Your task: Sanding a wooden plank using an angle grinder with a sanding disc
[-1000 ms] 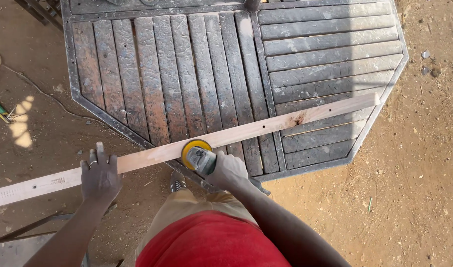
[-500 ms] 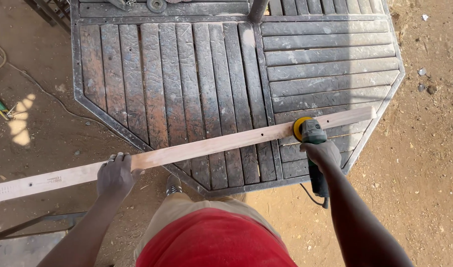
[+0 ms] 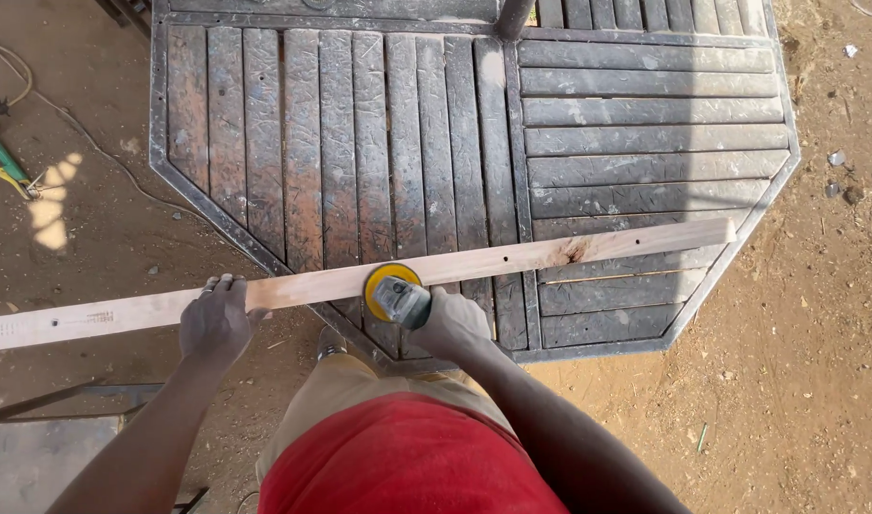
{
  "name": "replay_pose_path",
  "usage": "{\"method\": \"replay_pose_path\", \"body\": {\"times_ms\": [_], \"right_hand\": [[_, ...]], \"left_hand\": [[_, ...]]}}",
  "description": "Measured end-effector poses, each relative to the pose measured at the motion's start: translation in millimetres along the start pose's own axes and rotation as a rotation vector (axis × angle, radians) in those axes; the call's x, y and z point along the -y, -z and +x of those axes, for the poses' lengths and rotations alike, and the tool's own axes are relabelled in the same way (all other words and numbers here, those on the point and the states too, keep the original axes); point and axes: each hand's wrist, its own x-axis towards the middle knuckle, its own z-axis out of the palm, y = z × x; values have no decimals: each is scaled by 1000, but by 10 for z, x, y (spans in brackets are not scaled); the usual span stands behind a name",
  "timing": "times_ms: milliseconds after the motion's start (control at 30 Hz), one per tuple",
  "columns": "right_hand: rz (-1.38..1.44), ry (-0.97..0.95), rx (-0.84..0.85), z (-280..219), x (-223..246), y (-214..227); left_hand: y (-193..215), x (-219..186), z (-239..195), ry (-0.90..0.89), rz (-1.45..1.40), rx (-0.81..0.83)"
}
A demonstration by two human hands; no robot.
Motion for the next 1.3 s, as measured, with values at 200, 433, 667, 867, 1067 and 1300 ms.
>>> {"method": "replay_pose_path", "body": {"times_ms": [200, 433, 667, 867, 1067, 1300], "right_hand": [[156, -377, -242, 287, -1396, 578], [431, -618, -562, 339, -2333, 874], [225, -411, -236, 89, -1016, 446], [47, -196, -102, 177, -368, 110], [102, -325, -147, 250, -1145, 656], [332, -679, -428, 578, -3343, 1278]], "left_hand": [[41, -40, -50, -11, -43, -45], [-277, 62, 20, -28, -52, -44], [-371, 120, -74, -109, -37, -313], [-547, 180, 145, -32, -114, -166], [-284, 137, 23, 18, -133, -82], [-345, 123, -8, 41, -91, -93]]}}
